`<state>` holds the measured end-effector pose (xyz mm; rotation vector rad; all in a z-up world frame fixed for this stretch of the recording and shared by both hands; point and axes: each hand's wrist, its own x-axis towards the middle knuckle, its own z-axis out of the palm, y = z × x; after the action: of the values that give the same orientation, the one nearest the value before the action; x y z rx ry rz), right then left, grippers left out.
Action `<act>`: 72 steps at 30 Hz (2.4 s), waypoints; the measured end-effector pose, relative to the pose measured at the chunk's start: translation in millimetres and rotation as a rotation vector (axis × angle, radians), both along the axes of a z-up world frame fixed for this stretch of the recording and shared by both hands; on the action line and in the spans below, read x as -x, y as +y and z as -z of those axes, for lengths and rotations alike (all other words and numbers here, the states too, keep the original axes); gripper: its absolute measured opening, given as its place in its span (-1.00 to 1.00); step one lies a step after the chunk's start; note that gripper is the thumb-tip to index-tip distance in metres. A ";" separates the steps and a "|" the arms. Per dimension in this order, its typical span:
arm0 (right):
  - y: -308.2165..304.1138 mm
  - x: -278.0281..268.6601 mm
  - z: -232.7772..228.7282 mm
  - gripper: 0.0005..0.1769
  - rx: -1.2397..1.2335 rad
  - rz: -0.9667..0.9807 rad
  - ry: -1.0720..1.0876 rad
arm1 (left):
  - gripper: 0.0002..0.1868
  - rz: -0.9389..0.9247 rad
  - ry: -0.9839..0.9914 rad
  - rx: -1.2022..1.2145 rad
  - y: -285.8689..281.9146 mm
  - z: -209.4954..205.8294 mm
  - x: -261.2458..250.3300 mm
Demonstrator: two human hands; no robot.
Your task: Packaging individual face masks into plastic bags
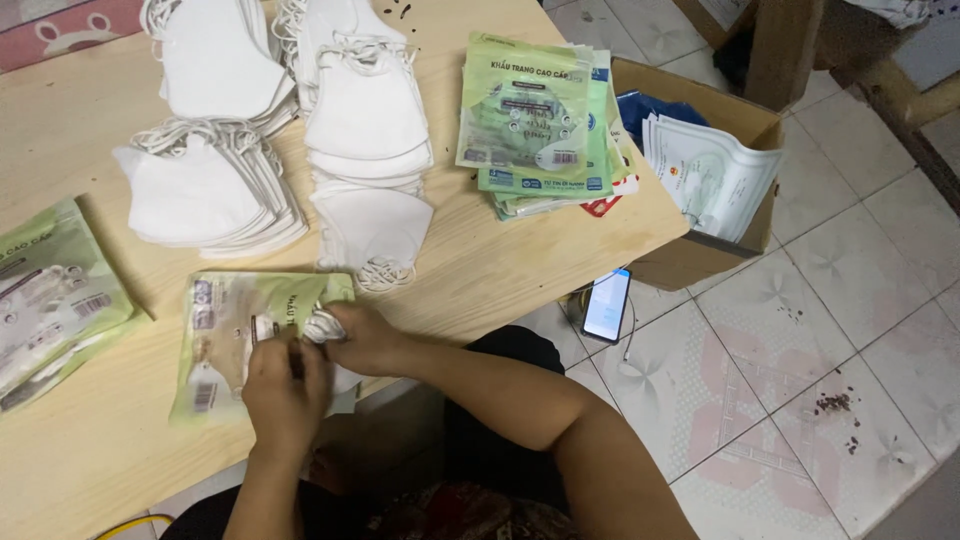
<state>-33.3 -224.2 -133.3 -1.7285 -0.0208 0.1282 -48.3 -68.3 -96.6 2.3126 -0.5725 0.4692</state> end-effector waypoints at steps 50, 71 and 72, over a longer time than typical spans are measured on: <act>-82.3 -14.8 -62.2 -0.21 -0.301 0.443 -0.223 | -0.82 -0.057 0.636 0.757 44.0 -18.7 -50.6; -60.8 -12.1 -69.1 -0.61 -0.565 0.449 0.131 | -0.55 0.072 0.894 0.974 40.6 -69.1 -36.9; -62.7 -15.4 -74.8 -0.61 -0.616 0.475 0.092 | -0.43 0.151 0.911 0.960 39.0 -68.8 -37.8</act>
<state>-18.0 -286.9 -58.5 -1.0735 0.3803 -0.1403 -10.5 -29.3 -27.7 1.3137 -0.0173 -0.3479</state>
